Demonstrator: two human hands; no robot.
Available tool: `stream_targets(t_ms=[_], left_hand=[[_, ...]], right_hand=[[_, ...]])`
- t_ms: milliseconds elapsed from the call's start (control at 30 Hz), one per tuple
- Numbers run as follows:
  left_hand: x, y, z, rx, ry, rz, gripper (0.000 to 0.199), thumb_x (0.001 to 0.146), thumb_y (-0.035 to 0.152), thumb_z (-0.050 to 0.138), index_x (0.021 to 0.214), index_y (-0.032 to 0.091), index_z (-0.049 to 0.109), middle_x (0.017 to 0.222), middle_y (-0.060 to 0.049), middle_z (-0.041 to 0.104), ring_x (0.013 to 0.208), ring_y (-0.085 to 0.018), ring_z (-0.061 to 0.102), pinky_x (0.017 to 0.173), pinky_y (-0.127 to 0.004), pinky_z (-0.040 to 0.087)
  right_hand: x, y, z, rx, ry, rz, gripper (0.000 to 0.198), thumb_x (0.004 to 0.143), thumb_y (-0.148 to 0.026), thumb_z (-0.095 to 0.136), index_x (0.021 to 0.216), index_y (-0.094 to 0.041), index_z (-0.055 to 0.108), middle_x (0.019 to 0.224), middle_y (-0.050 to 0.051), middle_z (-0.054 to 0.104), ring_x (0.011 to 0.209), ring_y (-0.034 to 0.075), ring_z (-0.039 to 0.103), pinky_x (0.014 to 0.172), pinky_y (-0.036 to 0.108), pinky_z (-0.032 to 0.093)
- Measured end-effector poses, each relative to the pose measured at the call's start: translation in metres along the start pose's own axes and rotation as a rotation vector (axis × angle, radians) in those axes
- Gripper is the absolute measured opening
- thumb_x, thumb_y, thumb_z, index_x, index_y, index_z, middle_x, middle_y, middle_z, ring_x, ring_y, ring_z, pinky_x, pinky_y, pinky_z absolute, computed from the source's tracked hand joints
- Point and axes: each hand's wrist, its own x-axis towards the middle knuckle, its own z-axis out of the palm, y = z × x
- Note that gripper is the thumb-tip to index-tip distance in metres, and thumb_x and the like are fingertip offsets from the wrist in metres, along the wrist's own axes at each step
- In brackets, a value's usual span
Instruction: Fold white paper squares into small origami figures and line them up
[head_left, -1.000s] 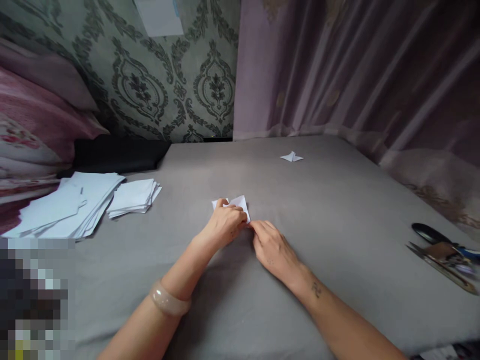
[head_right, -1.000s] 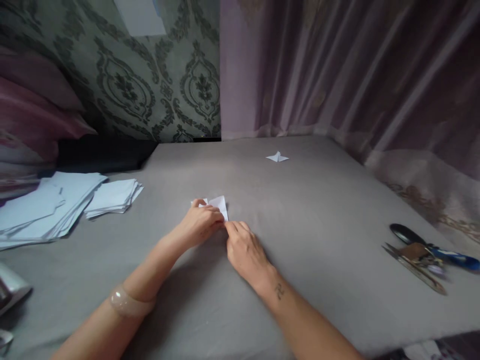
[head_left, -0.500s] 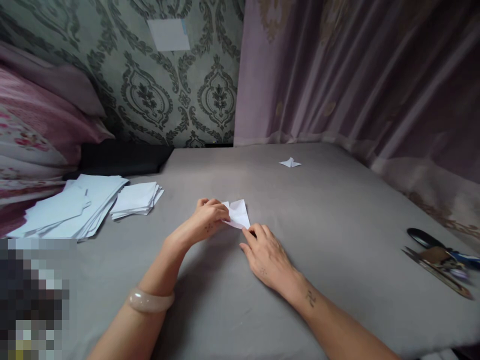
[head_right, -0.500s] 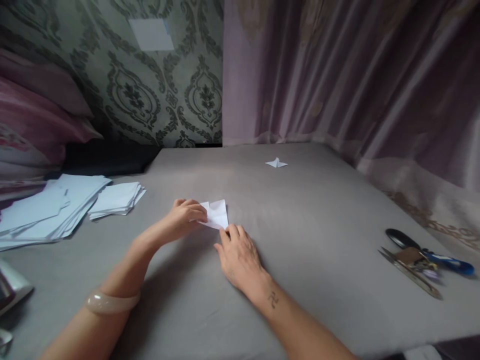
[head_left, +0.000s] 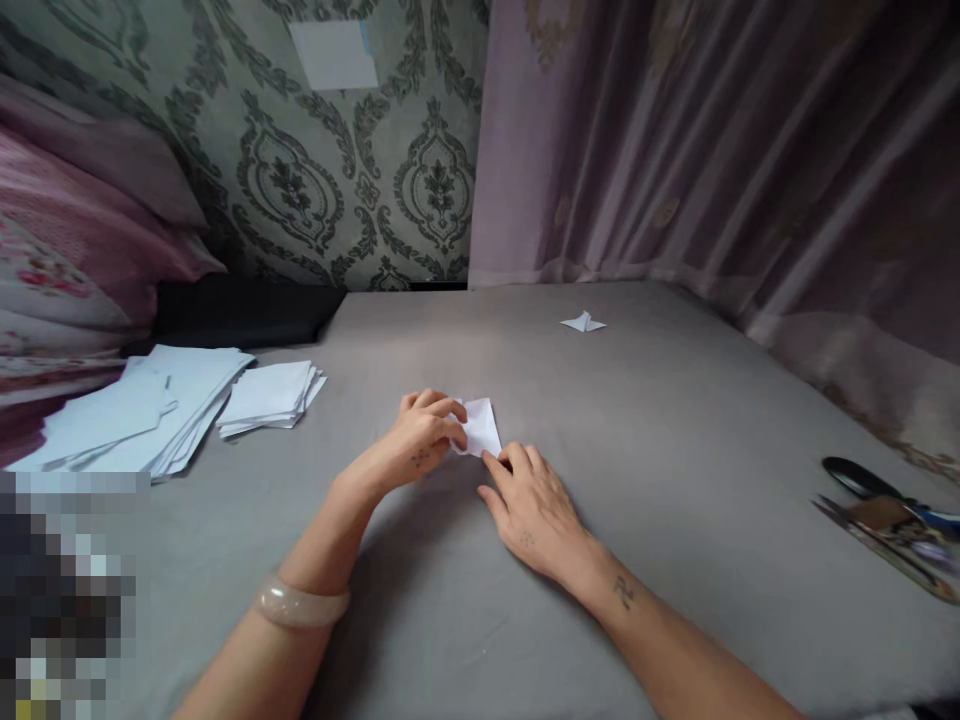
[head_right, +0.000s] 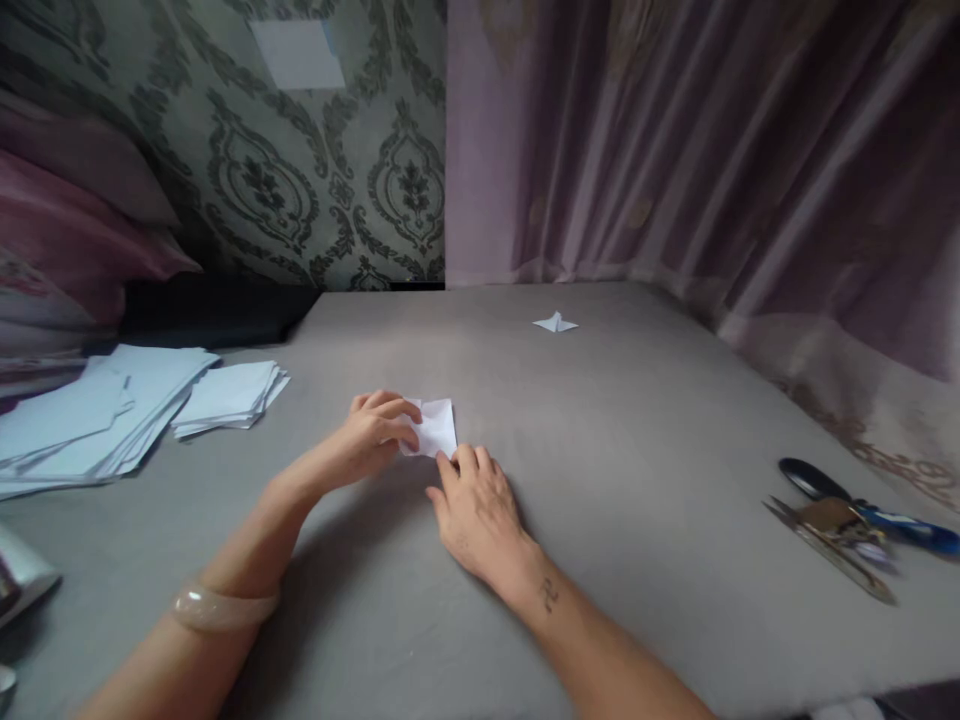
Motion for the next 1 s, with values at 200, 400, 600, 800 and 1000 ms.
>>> stream_targets(t_ms=[200,400,600,800,1000], left_hand=[[0.008,0.001,0.023,0.028,0.314,-0.121,0.055,0.082,0.021,0.06,0.134,0.024,0.042,0.14,-0.015,0.035,0.126,-0.032,0.035,0.1,-0.049,0.032],[0.006,-0.002,0.04,-0.139,0.376,-0.264,0.021,0.081,0.023,0.062,0.101,0.018,0.056,0.097,-0.006,0.057,0.09,-0.02,0.056,0.082,-0.034,0.047],[-0.007,0.009,0.042,-0.269,0.213,-0.176,0.015,0.09,0.021,0.05,0.087,0.017,0.064,0.093,-0.007,0.064,0.088,-0.017,0.06,0.081,-0.028,0.048],[-0.009,0.008,0.041,-0.217,0.181,-0.134,0.016,0.089,0.021,0.052,0.088,0.017,0.068,0.095,-0.007,0.067,0.09,-0.018,0.061,0.084,-0.031,0.048],[-0.013,0.004,0.038,-0.233,0.147,-0.047,0.025,0.089,0.013,0.045,0.092,0.017,0.069,0.101,-0.008,0.068,0.093,-0.018,0.061,0.085,-0.03,0.049]], right_hand=[[0.001,-0.005,-0.001,-0.02,-0.016,0.031,0.037,0.093,-0.034,0.047,0.126,-0.019,0.054,0.104,0.01,0.055,0.097,0.024,0.049,0.085,0.038,0.045],[0.003,-0.004,-0.001,-0.03,0.004,0.029,0.036,0.093,-0.035,0.047,0.125,-0.021,0.055,0.102,0.008,0.054,0.095,0.024,0.049,0.082,0.038,0.044],[0.006,-0.003,-0.001,-0.028,0.018,0.021,0.029,0.092,-0.036,0.048,0.115,-0.022,0.06,0.103,0.009,0.053,0.095,0.023,0.049,0.081,0.037,0.044],[0.004,-0.001,-0.001,-0.02,0.015,0.021,0.031,0.093,-0.038,0.046,0.116,-0.024,0.061,0.104,0.009,0.053,0.097,0.023,0.048,0.084,0.036,0.043],[0.002,0.003,0.0,0.016,0.0,0.011,0.034,0.094,-0.037,0.045,0.123,-0.028,0.058,0.107,0.009,0.053,0.1,0.022,0.047,0.086,0.036,0.042]])
